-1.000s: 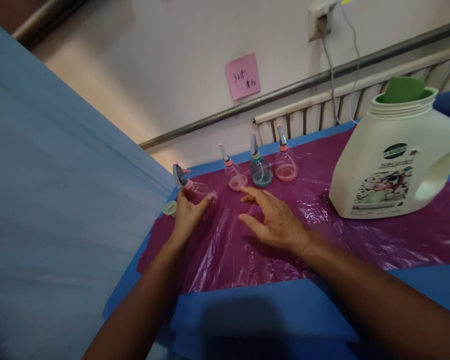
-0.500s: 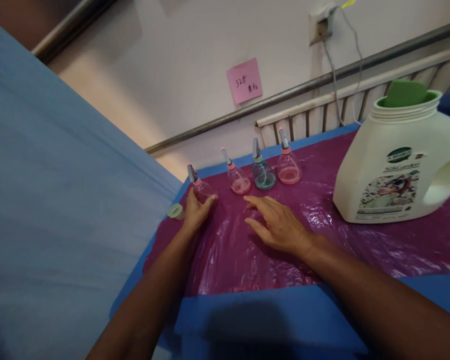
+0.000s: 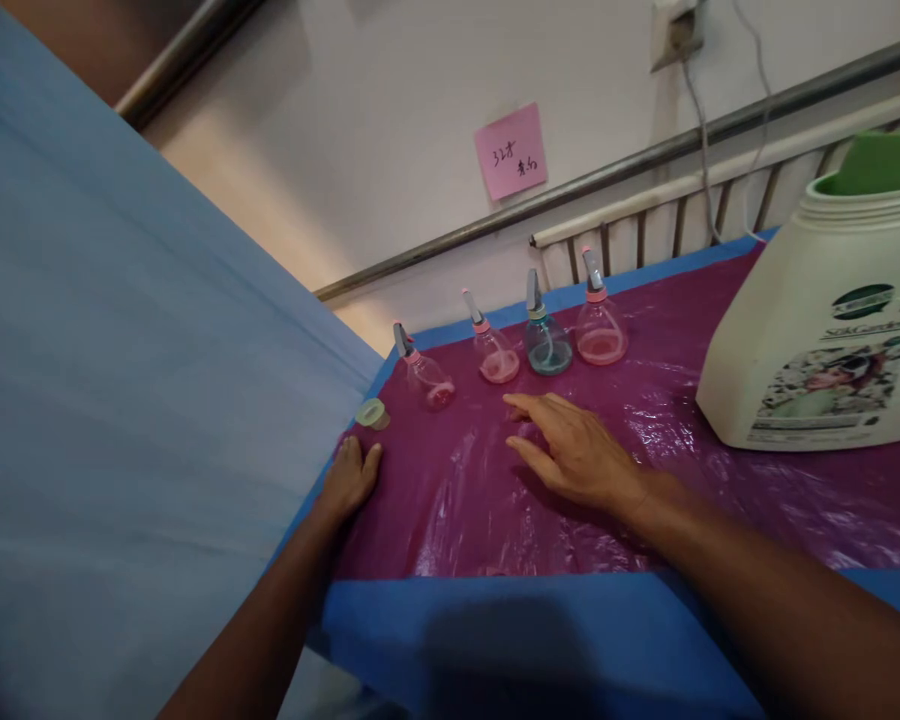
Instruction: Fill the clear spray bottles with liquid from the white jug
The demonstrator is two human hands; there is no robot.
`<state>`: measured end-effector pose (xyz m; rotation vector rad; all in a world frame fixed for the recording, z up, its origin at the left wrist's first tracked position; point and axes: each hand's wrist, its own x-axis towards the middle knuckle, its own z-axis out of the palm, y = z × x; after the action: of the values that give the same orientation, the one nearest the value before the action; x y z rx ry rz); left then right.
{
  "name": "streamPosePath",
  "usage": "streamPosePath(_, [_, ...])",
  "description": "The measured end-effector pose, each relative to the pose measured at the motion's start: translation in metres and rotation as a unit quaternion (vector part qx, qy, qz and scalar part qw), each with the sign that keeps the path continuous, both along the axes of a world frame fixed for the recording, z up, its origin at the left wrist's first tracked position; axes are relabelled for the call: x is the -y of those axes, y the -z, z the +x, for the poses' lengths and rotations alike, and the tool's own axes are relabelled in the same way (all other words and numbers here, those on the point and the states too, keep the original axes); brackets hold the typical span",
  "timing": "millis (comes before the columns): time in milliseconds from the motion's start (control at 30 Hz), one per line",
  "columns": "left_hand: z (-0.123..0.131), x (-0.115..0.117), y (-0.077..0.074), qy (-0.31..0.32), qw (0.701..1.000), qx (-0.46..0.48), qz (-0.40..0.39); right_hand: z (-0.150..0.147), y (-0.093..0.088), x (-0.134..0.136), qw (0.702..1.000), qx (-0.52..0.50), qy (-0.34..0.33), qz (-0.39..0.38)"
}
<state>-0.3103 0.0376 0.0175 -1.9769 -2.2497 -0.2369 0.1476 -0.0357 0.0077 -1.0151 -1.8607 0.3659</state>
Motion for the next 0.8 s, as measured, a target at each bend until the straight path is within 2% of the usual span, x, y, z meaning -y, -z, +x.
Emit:
streamPosePath(100, [-0.011,-0.003,0.009,-0.021,0.998,-0.007,-0.054,0.001,0.001,0.001,1.0,0.01,-0.007,-0.009])
streamPosePath(233, [-0.016,-0.007,0.011,-0.039,0.995,-0.017,-0.086,0.002,0.003,0.001,0.999,0.022,-0.015,-0.022])
streamPosePath(367, [-0.016,-0.008,0.004,-0.049,0.995,-0.025,-0.089,0.003,0.004,0.001,0.997,0.055,-0.028,-0.037])
streamPosePath(500, [-0.009,0.003,-0.009,-0.043,0.997,-0.04,-0.059,0.003,0.002,0.001,0.991,0.103,-0.052,-0.072])
streamPosePath(600, [0.008,0.013,-0.02,-0.005,0.998,-0.059,-0.012,0.0,0.0,0.002,0.988,0.113,-0.065,-0.082])
streamPosePath(667, [0.024,0.013,-0.028,0.046,0.997,-0.066,0.007,-0.002,-0.001,0.004,0.988,0.111,-0.07,-0.083])
streamPosePath(733, [0.041,0.0,-0.037,0.094,0.993,-0.069,0.007,-0.003,-0.002,0.006,0.988,0.108,-0.077,-0.083])
streamPosePath(800, [0.055,-0.024,-0.047,0.127,0.989,-0.07,-0.01,-0.003,-0.002,0.007,0.987,0.11,-0.085,-0.086])
